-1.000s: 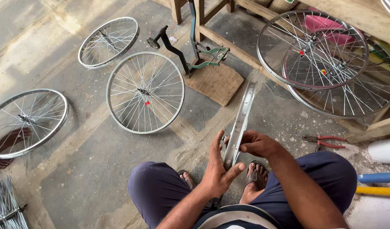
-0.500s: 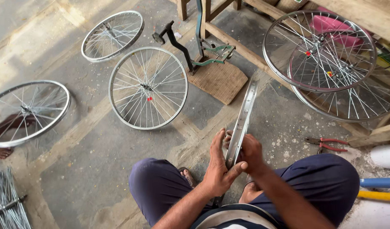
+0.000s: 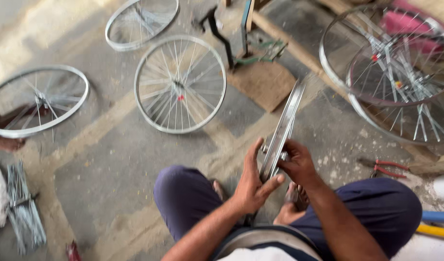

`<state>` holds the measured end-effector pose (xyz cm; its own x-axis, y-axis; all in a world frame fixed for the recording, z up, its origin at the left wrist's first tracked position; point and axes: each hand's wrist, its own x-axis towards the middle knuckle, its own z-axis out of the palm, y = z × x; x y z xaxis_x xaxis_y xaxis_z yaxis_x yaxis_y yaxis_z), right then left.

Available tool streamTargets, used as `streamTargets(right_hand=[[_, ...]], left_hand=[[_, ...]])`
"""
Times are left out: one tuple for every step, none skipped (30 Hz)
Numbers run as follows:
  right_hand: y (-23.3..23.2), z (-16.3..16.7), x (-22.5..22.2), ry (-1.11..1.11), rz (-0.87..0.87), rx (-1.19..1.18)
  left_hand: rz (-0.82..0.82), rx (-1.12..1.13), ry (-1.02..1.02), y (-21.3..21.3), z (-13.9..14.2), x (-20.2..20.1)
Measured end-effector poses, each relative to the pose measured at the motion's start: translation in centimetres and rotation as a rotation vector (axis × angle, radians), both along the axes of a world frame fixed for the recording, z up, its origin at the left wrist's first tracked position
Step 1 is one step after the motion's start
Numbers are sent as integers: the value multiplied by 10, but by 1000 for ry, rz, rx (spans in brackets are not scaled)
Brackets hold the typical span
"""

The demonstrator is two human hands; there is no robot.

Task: The person sits on the floor and repeatedly inserts small metal clips into slots along a bicycle rim, using both hands to align and press each clip into place. The person rotates the rim as needed to reach different sections.

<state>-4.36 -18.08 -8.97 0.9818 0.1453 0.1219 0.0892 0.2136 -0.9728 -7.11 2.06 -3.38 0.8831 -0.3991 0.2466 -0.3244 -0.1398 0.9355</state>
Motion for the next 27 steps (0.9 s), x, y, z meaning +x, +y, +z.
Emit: streamTargets(right_hand=[[11, 4, -6, -211, -210, -289], [20, 9, -11, -419, -418, -581], [28, 15, -14, -632, -625, -879], [32, 21, -17, -650, -610, -856], [34, 27, -19, -667, -595, -836], [32, 33, -21, -690, -581, -815], [28, 37, -24, -579, -522, -782], [22, 40, -26, -469, -461, -745], [13, 41, -29, -356, -402, -708], [4, 40, -31, -237, -274, -456], [-7, 38, -29, -123, -144, -204], [-17, 34, -27, -4, -17, 50], [-25, 28, -25, 44, 33, 82], [-34, 25, -20, 85, 82, 114], [-40, 21, -12, 123, 135, 148], [-46, 19, -5, 185, 268, 211], [-52, 21, 1, 250, 398, 275], [-53, 24, 4, 318, 526, 338], [-50, 29, 5, 317, 454, 240], [-46, 34, 2, 313, 385, 142], [-38, 41, -2, 306, 318, 43], [-26, 46, -8, 108, 112, -252], [-10, 49, -16, -92, -95, -539], [3, 52, -24, -291, -310, -820], [13, 54, -27, -342, -357, -744], [17, 56, -28, -395, -408, -668], [17, 57, -27, -452, -460, -592]], left_hand=[[20, 8, -5, -1, 0, -1], [35, 19, -6, -2, 0, -2], [42, 30, -11, -2, 1, -1], [37, 32, -32, -3, 2, -2], [30, 31, -51, -3, 2, -3], [24, 29, -76, -3, 3, -4], [22, 21, -56, -2, 5, -3], [23, 15, -36, -2, 6, -4], [22, 9, -13, 0, 8, -5], [0, 3, 4, 0, 9, -6], [-16, -4, 13, 0, 10, -5], [-34, -9, 26, 1, 11, -5], [-32, 6, -11, -1, 12, -6], [-30, 20, -53, -3, 13, -7], [-24, 37, -98, -5, 13, -6], [-29, 42, -120, -6, 13, -7], [-36, 48, -140, -7, 12, -8], [-44, 54, -158, -8, 12, -8], [-35, 47, -126, -8, 11, -9], [-24, 40, -97, -7, 11, -9], [-12, 35, -70, -5, 10, -9], [-10, 27, -76, -5, 9, -8], [-6, 20, -79, -4, 9, -7], [-5, 14, -79, -3, 9, -7], [-13, 18, -75, -2, 8, -6], [-24, 23, -74, -1, 8, -6], [-37, 26, -79, -2, 8, -6]])
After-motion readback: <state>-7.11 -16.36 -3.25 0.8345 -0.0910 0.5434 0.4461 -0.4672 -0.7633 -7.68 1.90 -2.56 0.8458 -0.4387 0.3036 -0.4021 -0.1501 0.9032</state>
